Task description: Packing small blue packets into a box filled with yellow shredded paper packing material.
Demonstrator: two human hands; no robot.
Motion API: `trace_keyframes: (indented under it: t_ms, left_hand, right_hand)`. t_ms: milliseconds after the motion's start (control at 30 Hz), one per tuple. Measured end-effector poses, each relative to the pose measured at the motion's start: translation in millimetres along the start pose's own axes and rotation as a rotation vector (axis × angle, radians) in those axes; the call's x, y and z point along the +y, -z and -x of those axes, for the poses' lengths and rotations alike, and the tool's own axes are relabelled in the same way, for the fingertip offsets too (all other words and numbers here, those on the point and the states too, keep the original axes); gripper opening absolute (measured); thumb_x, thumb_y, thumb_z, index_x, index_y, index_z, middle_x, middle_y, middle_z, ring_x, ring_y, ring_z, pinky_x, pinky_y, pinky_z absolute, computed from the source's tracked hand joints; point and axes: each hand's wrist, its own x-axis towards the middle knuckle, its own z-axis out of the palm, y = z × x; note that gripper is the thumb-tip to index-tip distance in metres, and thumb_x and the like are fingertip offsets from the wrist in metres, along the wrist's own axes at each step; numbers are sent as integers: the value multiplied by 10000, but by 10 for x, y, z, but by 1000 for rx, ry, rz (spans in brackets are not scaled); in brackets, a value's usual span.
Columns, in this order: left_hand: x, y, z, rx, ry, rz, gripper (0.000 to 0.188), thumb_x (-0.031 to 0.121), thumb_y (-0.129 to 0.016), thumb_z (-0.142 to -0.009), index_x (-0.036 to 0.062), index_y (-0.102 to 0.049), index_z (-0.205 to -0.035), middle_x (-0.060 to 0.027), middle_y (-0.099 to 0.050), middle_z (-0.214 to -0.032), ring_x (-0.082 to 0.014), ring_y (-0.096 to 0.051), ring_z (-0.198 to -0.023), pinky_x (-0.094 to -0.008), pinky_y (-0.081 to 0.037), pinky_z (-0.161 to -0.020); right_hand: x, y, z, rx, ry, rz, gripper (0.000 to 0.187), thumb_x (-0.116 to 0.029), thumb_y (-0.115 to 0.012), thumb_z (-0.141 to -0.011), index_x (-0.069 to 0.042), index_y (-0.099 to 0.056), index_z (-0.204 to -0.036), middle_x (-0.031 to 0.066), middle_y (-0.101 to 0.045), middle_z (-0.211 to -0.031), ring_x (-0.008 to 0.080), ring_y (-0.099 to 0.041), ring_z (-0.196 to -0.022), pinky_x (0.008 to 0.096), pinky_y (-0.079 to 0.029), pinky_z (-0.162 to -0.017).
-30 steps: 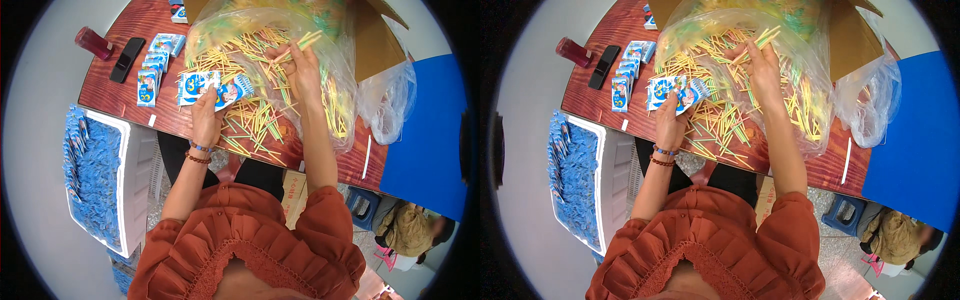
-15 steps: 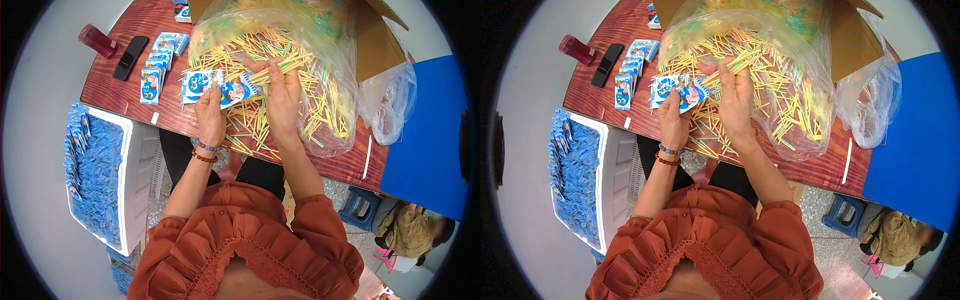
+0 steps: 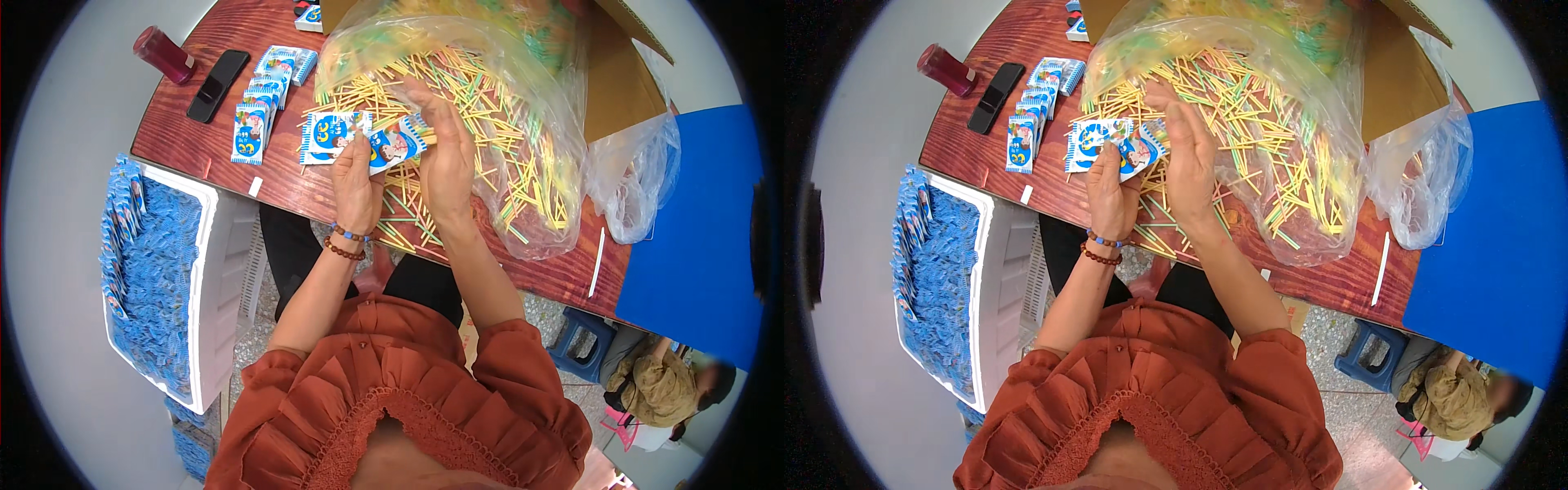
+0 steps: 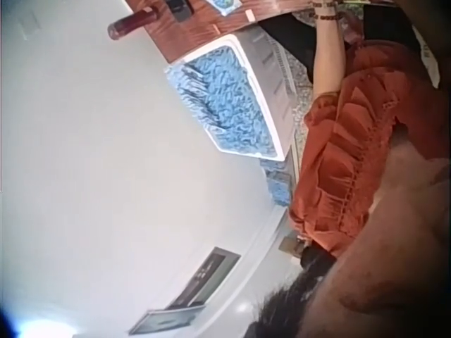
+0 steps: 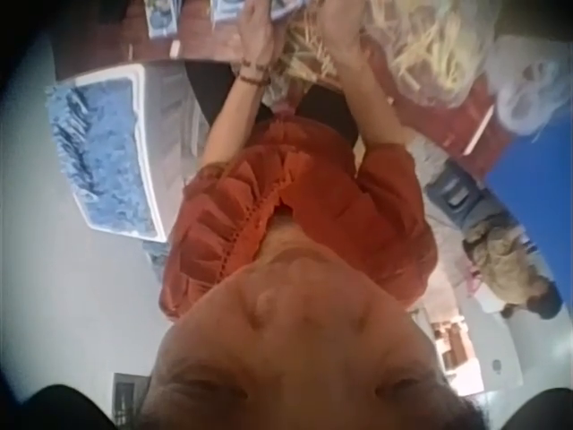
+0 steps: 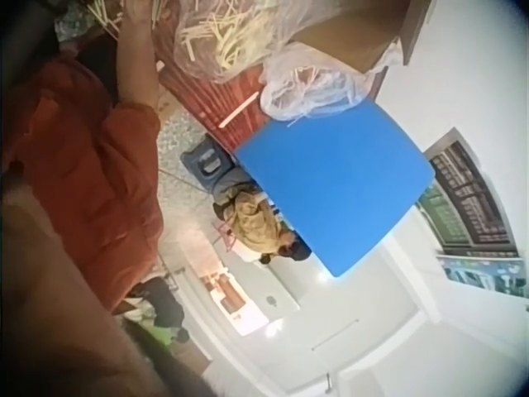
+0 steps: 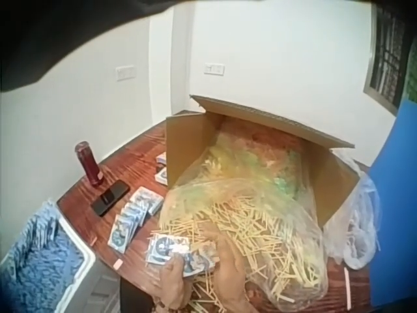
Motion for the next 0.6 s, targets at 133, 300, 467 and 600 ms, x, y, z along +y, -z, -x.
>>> trace_keyframes:
  t_ms: [133, 300, 467, 600]
  left_hand:
    - [-12, -1, -12, 9, 4, 41, 245, 209, -460, -1011, 22, -615, -1041, -53, -657, -1005, -122, -634, -889, -310, -546, -808]
    - [8, 130, -93, -20, 104, 187, 308, 264, -466, -1006, 38, -552, -1198, -81, -614, -1167, -187, -601, -1044, -374, -504, -901]
    - [46, 251, -122, -44, 118, 332, 344, 296, -484, -994, 70, -499, -1254, -71, -584, -1207, -221, -564, -1105, -430, -450, -977]
    - [162, 197, -95, -63, 127, 384, 311, 258, -499, -989, 61, -504, -1230, -80, -591, -1188, -215, -565, -1112, -428, -457, -979]
  right_hand:
    - [-3, 24, -30, -80, 5, 235, 454, -354, -380, -1014, -6, -526, -1267, 190, -461, -1383, 276, -375, -1336, 385, -302, -1081]
    - [-117, 25, -89, -258, 68, 312, 537, -414, -407, -1003, -9, -444, -1353, 182, -375, -1434, 273, -367, -1332, 387, -278, -1098]
    - [-2, 28, -14, -265, -96, 636, 444, -221, -628, -913, 0, -503, -1276, 114, -567, -1210, 191, -550, -1090, 329, -414, -970]
    - [36, -70, -65, -280, -75, 641, 316, -121, -650, -878, -4, -589, -1166, 36, -647, -976, 134, -606, -898, 274, -473, -818]
